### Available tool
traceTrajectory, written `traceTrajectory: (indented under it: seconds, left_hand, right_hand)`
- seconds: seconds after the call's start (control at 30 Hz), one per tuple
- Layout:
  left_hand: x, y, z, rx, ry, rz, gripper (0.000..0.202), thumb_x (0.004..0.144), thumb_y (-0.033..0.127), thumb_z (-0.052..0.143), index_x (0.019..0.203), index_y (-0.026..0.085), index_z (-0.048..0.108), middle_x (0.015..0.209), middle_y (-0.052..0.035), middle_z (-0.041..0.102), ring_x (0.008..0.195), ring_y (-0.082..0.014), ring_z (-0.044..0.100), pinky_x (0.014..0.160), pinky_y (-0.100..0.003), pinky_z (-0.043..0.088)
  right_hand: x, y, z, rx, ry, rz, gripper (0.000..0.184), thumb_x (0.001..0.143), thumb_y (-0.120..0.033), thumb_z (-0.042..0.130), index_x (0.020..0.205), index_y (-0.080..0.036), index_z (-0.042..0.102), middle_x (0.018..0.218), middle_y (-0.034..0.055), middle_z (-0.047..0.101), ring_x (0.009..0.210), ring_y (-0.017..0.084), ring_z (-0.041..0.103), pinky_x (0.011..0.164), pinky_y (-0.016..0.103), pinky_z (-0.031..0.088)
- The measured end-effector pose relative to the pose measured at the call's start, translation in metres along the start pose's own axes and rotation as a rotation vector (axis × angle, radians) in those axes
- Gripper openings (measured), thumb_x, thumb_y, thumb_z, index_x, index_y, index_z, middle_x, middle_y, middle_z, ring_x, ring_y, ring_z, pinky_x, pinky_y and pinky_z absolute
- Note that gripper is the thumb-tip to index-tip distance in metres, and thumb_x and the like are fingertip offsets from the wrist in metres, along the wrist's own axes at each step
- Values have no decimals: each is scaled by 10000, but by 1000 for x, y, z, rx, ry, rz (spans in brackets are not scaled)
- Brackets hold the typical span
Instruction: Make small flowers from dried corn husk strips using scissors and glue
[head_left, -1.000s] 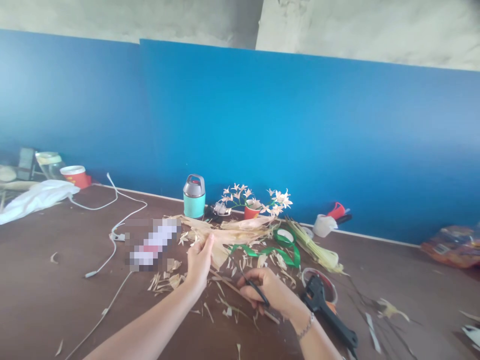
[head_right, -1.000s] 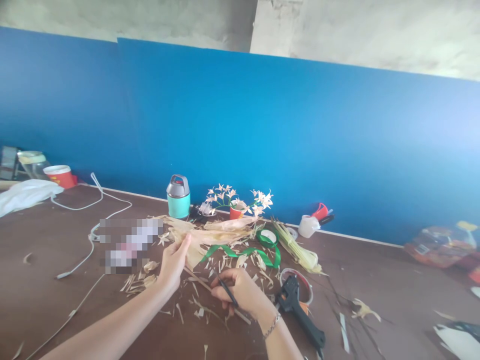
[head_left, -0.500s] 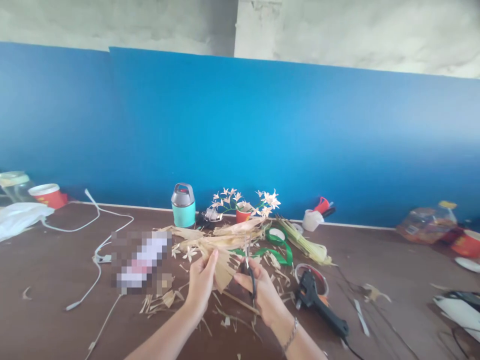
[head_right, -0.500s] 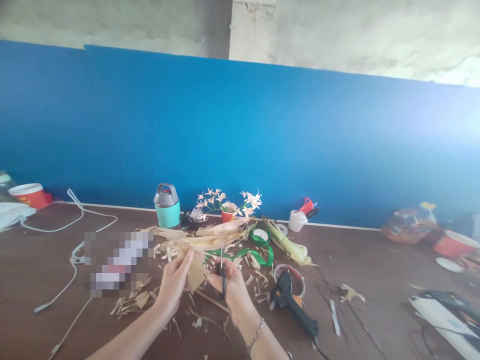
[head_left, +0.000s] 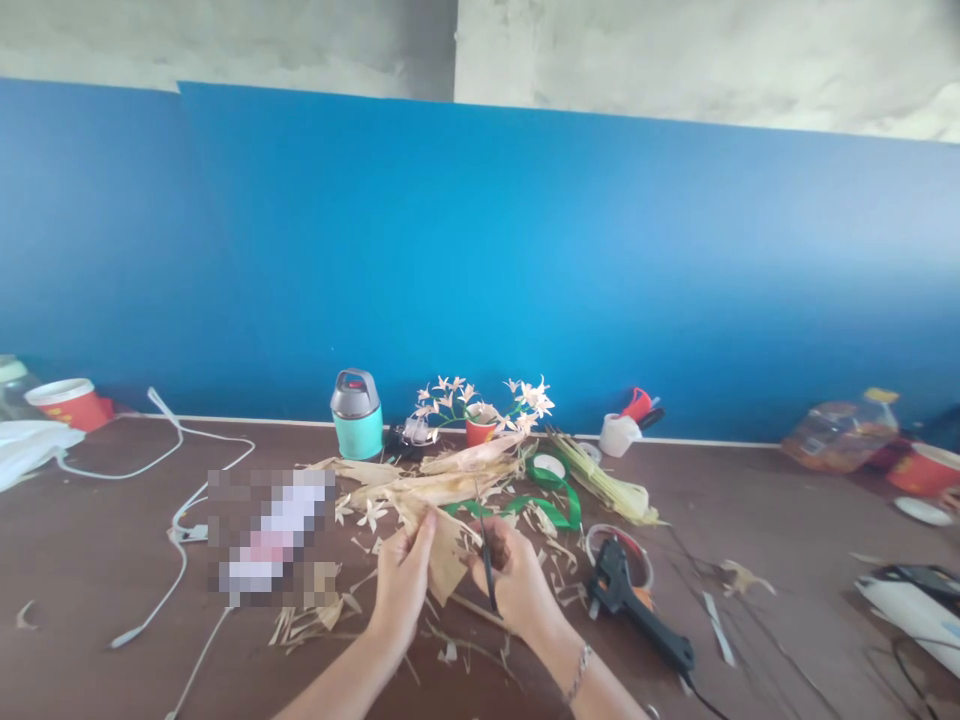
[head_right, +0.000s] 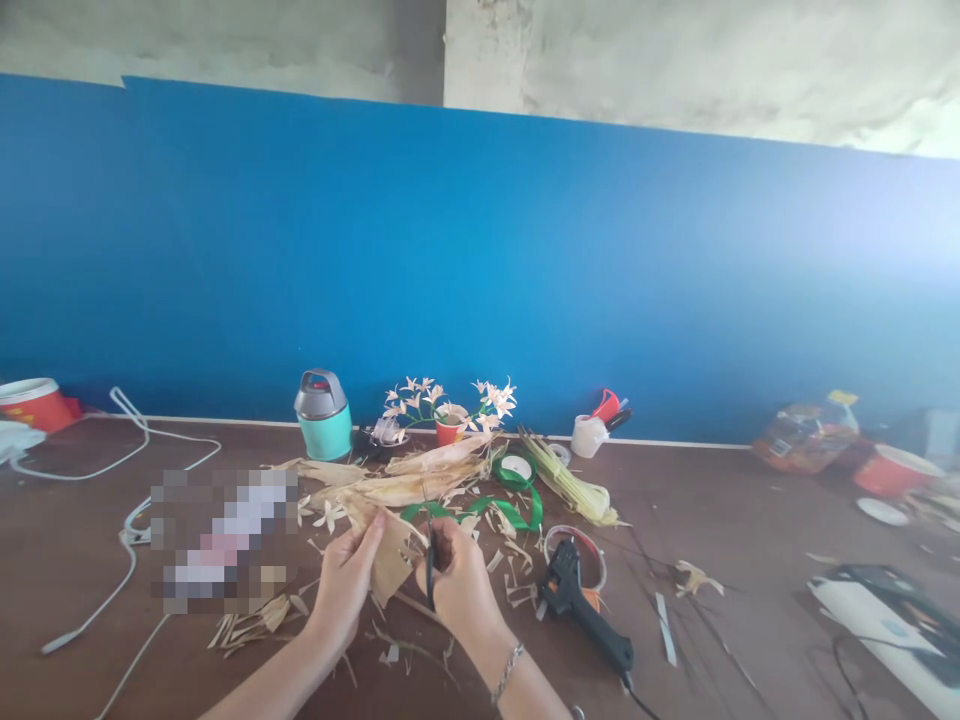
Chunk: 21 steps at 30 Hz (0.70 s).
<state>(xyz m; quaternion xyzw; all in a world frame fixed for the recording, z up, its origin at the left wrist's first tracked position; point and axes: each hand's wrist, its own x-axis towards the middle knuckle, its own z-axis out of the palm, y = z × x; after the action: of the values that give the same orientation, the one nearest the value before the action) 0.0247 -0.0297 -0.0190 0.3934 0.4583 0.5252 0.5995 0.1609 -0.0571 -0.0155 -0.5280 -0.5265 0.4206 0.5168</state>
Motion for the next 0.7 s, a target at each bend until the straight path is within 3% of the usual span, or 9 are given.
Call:
traceTrajectory:
  seconds: [0.3,0.47,0.57,0.63,0.7]
  left_hand:
    - [-5,1,4,-8,85,21,390,629,518,655,579,138,584,483,14,549,463,-129,508,451,-221,412]
    - [5,7,-5,61,181,48,447,574,567,663,487,140,565,387,40,464,406,-115,461,398,-212,356]
    - [13,8,-14,75,264,79,454,571,575,658,472,140,571,357,48,436,385,-116,454,384,-215,340]
    - [17,7,-18,37,290,81,449,571,572,658,496,134,598,364,42,460,387,-123,470,384,-220,347]
    - [19,8,-20,-45,305,70,434,570,557,669,562,124,637,403,26,520,409,-134,505,399,-226,374]
  right_hand:
    - [-1,-2,3,115,2,107,224,593,-157,659,772,-166,524,612,-26,562,575,123,522,556,222,409]
    - [-3,-15,-7,210,-32,214,311,589,-337,713,799,-157,570,540,-33,544,491,107,497,488,222,418]
    - [-6,-21,-15,147,-212,289,316,640,-391,669,824,-149,587,469,-36,534,413,94,476,433,212,411]
    - [-7,-21,-19,41,-350,380,265,639,-347,660,797,-144,596,438,-43,514,386,92,467,393,201,402]
    - [-9,-20,-20,-65,-399,441,202,626,-279,653,768,-145,601,454,-44,515,399,93,476,379,190,404]
